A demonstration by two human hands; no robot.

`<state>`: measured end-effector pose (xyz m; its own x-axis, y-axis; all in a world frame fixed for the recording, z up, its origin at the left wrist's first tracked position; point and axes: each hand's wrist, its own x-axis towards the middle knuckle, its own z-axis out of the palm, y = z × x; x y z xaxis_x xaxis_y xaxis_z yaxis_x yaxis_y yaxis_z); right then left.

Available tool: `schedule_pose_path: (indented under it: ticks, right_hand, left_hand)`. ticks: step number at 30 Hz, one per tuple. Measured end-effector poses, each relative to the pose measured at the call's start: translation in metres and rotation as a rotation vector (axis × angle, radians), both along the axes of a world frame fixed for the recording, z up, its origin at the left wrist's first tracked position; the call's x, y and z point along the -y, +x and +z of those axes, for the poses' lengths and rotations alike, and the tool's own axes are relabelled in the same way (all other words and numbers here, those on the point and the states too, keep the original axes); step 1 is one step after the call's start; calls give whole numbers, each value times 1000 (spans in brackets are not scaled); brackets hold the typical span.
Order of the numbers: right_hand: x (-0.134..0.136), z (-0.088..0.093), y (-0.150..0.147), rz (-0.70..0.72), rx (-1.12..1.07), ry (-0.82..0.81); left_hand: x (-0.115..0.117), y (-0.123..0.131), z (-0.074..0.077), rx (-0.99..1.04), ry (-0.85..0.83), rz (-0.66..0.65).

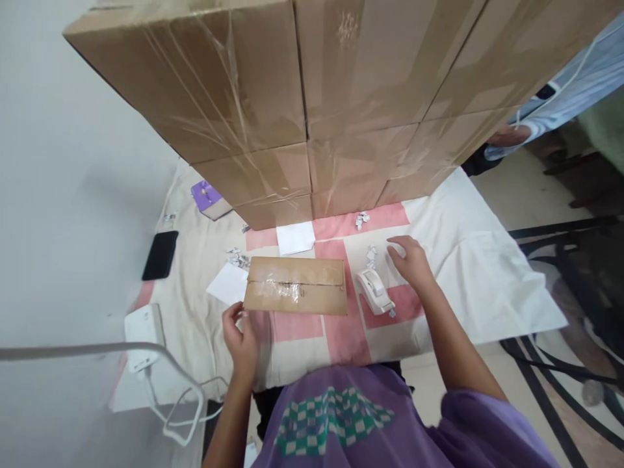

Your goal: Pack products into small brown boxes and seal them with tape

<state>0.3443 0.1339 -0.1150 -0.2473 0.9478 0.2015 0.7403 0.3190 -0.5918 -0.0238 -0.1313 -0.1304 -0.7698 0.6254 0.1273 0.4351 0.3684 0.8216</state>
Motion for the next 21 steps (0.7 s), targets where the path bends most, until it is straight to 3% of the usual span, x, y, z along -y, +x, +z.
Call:
schedule_pose_path:
  ticks: [4,7,10,14,17,19,21]
  right_hand:
    - [-60,-12,-34,3,62,-12]
    - [-89,-17,-56,-7,80,-44]
    - [-98,-18,-67,-46,59,-68]
    - [-88,-9,-69,-77,-36,-101]
    - [-61,10,-66,-68,-138,-130]
    - [-33,29,-66,-38,-204,-140]
    - [2,53,-67,18,-257,-153]
  left_hand:
    - [9,17,-29,26,-45,-37]
    - [6,15,-35,16,-61,-84]
    - [1,11,-33,-8,-65,-115]
    - [2,12,-29,-54,-18,-131]
    - [9,20,-20,-137,104,-115]
    - [12,30,-6,-198,210,-153]
    - [7,45,18,-235,298,-264]
